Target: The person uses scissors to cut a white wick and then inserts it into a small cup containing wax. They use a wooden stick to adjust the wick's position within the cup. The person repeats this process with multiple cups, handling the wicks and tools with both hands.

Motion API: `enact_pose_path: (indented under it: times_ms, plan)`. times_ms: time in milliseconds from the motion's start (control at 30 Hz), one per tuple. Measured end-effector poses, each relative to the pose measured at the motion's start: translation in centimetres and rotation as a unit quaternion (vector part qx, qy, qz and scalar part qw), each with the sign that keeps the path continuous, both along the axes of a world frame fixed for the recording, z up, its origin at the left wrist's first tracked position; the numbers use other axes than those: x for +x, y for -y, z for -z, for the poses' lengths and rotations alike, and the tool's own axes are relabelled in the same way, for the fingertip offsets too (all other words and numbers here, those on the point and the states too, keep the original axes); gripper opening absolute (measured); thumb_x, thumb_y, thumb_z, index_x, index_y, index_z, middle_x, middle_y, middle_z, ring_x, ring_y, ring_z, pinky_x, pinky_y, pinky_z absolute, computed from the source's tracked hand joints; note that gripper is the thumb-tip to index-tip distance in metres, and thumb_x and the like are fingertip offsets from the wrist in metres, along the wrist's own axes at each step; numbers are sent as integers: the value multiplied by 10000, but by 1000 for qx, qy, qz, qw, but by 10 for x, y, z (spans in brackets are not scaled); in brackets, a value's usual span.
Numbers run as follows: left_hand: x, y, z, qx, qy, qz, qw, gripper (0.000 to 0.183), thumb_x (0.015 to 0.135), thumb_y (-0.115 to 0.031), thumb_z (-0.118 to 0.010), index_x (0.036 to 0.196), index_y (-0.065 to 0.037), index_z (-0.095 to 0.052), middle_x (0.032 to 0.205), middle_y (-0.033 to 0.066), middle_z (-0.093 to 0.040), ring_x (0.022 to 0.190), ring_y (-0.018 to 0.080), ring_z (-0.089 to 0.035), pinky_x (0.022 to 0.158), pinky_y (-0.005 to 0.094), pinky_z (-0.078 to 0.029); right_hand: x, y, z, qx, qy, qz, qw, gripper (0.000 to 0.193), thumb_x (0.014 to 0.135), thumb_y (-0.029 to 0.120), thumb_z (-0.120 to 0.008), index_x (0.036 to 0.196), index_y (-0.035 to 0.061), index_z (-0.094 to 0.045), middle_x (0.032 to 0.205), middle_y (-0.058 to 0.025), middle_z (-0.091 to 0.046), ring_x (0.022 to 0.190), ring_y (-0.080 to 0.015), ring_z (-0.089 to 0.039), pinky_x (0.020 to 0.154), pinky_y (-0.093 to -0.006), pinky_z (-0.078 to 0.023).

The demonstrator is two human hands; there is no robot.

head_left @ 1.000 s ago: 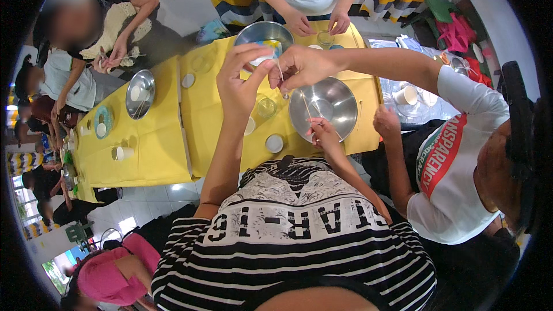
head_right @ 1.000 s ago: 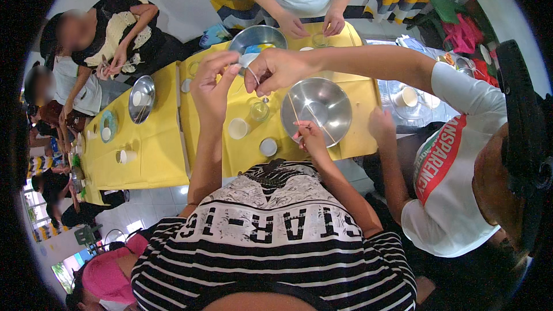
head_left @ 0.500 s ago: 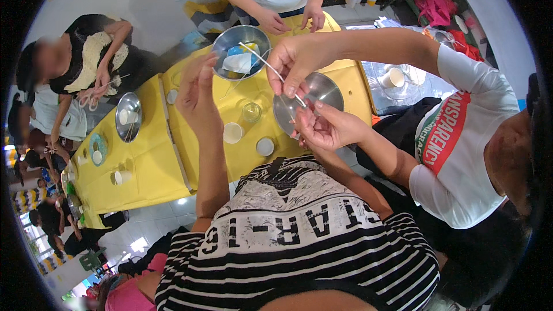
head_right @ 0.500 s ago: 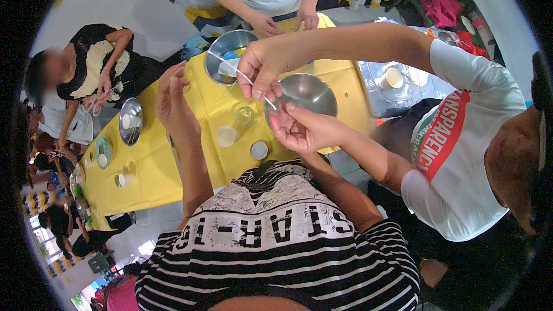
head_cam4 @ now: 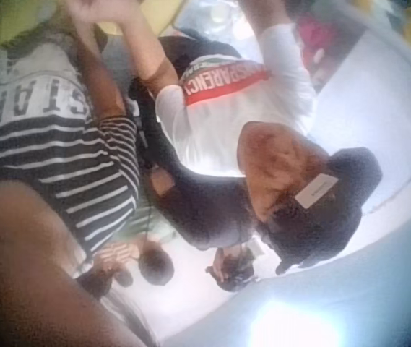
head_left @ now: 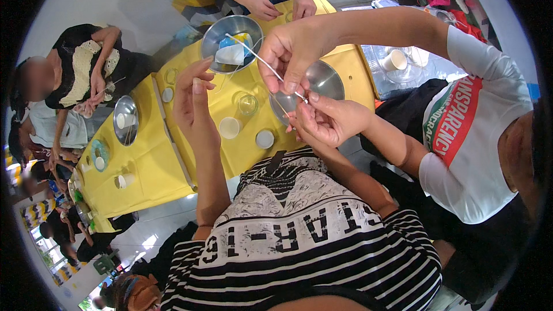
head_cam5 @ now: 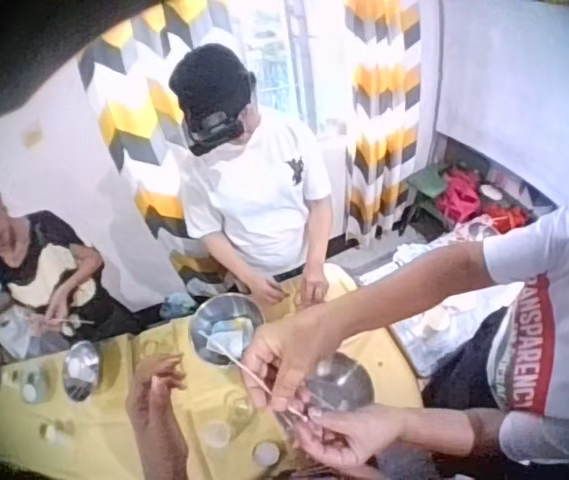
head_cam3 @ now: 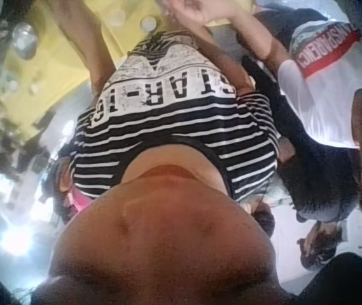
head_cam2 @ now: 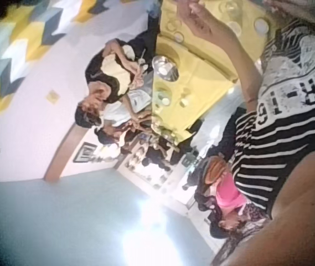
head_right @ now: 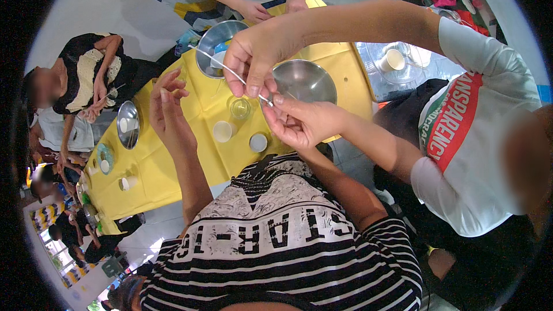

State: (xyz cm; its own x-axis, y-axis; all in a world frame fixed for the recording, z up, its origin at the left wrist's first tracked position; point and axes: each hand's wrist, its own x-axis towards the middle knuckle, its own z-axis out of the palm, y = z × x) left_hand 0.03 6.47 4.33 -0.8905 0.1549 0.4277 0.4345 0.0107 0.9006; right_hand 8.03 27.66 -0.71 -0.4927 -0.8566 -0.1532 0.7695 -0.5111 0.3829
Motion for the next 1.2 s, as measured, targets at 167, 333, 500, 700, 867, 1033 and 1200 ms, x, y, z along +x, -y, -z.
enact_pose_path:
  times_ms: [167, 333, 500, 700, 867, 1033, 1200]
  plan:
    - [3, -4, 1, -4, 7, -9, 1000, 297, 958, -220, -466, 1131, 6, -551, 1157, 132, -578, 919, 147, -536, 781, 272, -441, -40, -21, -33, 209, -380, -71, 899, 194, 810, 27, -666, 980, -30, -593, 895, -75, -642, 830, -130, -617, 736, -250, -501]
    - [2, -9, 4, 4, 10, 9, 1000, 284, 954, -208, -476, 1138, -3, -544, 1164, 138, -574, 919, 148, -538, 779, 273, -446, -90, -35, -56, 316, -621, -136, 704, 213, 794, 26, -683, 978, -34, -593, 865, -75, -647, 786, -125, -624, 688, -242, -504]
    - [2, -4, 5, 3, 11, -2, 1000, 276, 954, -205, -477, 1134, -9, -547, 1164, 141, -576, 920, 148, -543, 777, 274, -451, -110, -34, -67, 326, -688, -170, 626, 233, 779, 25, -699, 976, -38, -592, 835, -74, -651, 741, -120, -632, 640, -234, -508]
    - [-4, -5, 7, 8, 18, -2, 1000, 263, 945, -184, -496, 1134, -9, -548, 1156, 137, -581, 911, 146, -549, 774, 269, -453, -113, -41, -67, 326, -707, -179, 601, 251, 763, 27, -716, 973, -36, -594, 817, -74, -654, 718, -115, -639, 602, -221, -511]
    - [0, -9, 7, 8, 7, -6, 1000, 285, 917, -153, -538, 1160, -5, -543, 1153, 131, -582, 918, 143, -549, 781, 261, -448, -110, -41, -81, 362, -708, -207, 569, 255, 786, 48, -709, 978, -66, -585, 857, -108, -652, 752, -151, -649, 657, -263, -533]
    - [-2, -20, -1, -4, 46, 53, 998, 414, 850, -106, -602, 1246, -24, -514, 1158, 95, -575, 897, 120, -533, 778, 245, -423, -104, -48, -78, 337, -747, -163, 550, 191, 801, 36, -684, 943, -54, -593, 828, -103, -647, 710, -143, -642, 614, -255, -530]
    - [1, -27, -5, -58, 98, 70, 991, 471, 836, -99, -609, 1293, -66, -497, 1166, 66, -570, 870, 92, -512, 758, 227, -405, -81, -28, -48, 256, -504, -128, 815, 184, 807, 37, -676, 943, -55, -592, 830, -102, -646, 719, -142, -641, 623, -253, -530]
